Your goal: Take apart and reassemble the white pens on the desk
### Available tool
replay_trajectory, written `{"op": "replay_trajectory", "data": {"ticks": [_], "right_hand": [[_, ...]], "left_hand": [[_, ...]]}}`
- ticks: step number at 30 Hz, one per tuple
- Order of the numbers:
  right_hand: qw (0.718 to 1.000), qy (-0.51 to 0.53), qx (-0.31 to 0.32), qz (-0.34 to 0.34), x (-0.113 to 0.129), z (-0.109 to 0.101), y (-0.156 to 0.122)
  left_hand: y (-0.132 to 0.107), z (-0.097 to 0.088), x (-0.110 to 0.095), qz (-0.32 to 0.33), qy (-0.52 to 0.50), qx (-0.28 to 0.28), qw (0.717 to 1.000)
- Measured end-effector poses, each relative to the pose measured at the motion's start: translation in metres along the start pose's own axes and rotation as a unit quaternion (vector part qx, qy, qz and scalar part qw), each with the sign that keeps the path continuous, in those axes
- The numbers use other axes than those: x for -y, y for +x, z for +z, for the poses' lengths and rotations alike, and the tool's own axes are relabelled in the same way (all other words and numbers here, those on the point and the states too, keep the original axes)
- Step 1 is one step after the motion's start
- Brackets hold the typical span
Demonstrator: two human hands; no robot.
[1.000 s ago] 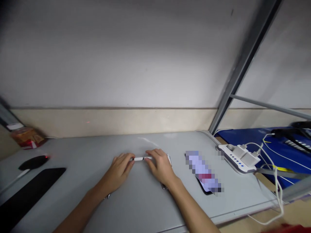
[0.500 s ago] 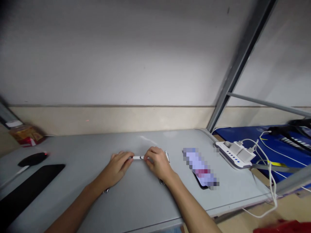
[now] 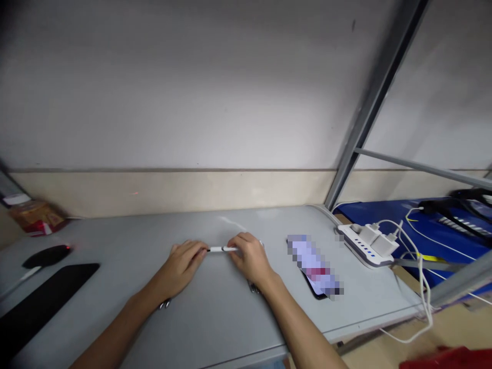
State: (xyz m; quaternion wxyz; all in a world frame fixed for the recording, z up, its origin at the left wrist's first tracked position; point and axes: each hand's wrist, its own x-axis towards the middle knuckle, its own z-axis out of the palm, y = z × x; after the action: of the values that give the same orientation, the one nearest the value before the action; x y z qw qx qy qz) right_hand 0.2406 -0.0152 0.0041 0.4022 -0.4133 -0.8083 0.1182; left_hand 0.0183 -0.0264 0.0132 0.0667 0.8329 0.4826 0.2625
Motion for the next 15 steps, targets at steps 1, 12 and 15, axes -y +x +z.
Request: {"op": "replay_trajectory", "data": {"ticks": [1, 12, 15], "right_hand": [[1.000, -0.001, -0.004, 0.004, -0.001, 0.000, 0.000], [0.997, -0.077, -0.017, 0.022, -0.011, -0.001, 0.001], [0.993, -0.109, -0.018, 0.028, -0.012, -0.002, 0.002]], "left_hand": [[0.000, 0.000, 0.000, 0.003, -0.001, -0.002, 1.000], [-0.001, 0.004, 0.011, 0.012, 0.030, -0.012, 0.999], [-0.001, 0.003, 0.013, -0.004, 0.036, -0.024, 0.999]]}}
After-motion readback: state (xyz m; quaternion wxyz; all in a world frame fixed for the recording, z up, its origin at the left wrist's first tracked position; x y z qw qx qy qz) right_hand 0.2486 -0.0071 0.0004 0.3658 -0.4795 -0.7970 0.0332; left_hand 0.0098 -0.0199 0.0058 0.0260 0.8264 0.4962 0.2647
